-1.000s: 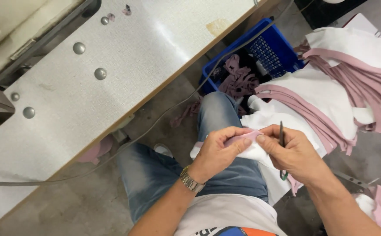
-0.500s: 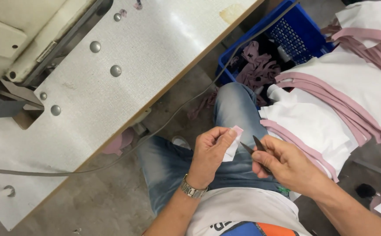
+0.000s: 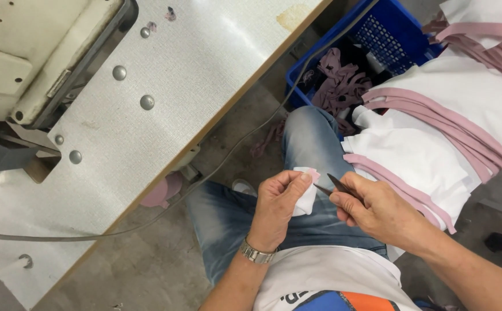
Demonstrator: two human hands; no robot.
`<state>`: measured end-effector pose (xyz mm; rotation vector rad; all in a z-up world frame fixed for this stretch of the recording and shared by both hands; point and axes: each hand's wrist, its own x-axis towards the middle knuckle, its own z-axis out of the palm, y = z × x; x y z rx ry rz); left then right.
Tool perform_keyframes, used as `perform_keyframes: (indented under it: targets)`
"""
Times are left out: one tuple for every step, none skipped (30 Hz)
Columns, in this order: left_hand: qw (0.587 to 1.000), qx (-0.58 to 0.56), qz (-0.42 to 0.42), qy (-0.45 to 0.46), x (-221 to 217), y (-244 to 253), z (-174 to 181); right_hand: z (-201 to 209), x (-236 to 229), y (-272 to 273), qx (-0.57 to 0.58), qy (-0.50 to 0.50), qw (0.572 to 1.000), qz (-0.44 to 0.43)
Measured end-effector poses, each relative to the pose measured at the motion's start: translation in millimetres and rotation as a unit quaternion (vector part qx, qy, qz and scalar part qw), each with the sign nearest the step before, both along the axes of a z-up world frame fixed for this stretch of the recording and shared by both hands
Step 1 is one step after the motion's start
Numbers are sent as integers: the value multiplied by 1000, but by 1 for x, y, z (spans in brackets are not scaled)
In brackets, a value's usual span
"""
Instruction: Trimming excess fabric strips from white garment components using scissors at a sewing workstation.
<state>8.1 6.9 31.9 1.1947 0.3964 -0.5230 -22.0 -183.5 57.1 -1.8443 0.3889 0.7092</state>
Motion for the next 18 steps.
perform_keyframes:
  targets:
    - [1000,4,-2,-4,0,0,-1,1,0,0,-4,2,1000,-3]
    - [1000,8,-4,-9,0,0,-2,1,1,1,-7,3,1000,-5]
    - [1000,8,-5,-10,-1,0,-4,1,1,1,-6,2,1000,-6]
    - [1000,18,-6,-18,-1,1,-6,2,2,1,-8,2,1000,-6]
    - [999,28,-7,-25,-1,2,-8,2,3,1,-10,2,1000,-5]
    - [999,29,-8,-26,-2,1,-9,1,3,1,-9,2,1000,-6]
    - [999,33,-11,-28,-2,1,-9,1,4,0,-19,11,1000,3]
    - [999,37,-13,-30,-2,1,-9,1,4,0,-28,20,999,12]
    - [999,37,-14,-30,-2,1,-9,3,5,1,-27,19,999,11]
    - [999,37,-12,-30,-2,0,-9,6,6,1,-32,24,999,18]
    - [999,37,-9,-30,-3,0,-9,8,7,2,-36,28,999,25]
    - [999,37,-10,-30,-3,0,-11,9,7,2,-36,28,999,24]
    - [999,38,-9,-34,-3,0,-13,9,7,3,-38,31,998,30]
    - [999,39,-7,-37,-4,0,-15,10,8,3,-40,33,998,36]
    - [999,39,-8,-37,-3,0,-15,10,8,3,-39,33,998,35]
    - [998,44,-12,-38,-3,-1,-14,10,8,4,-39,34,998,31]
    - [998,49,-15,-38,-3,-1,-13,10,8,4,-39,35,998,28]
    - [998,50,-16,-38,-2,-1,-12,10,8,3,-39,35,998,27]
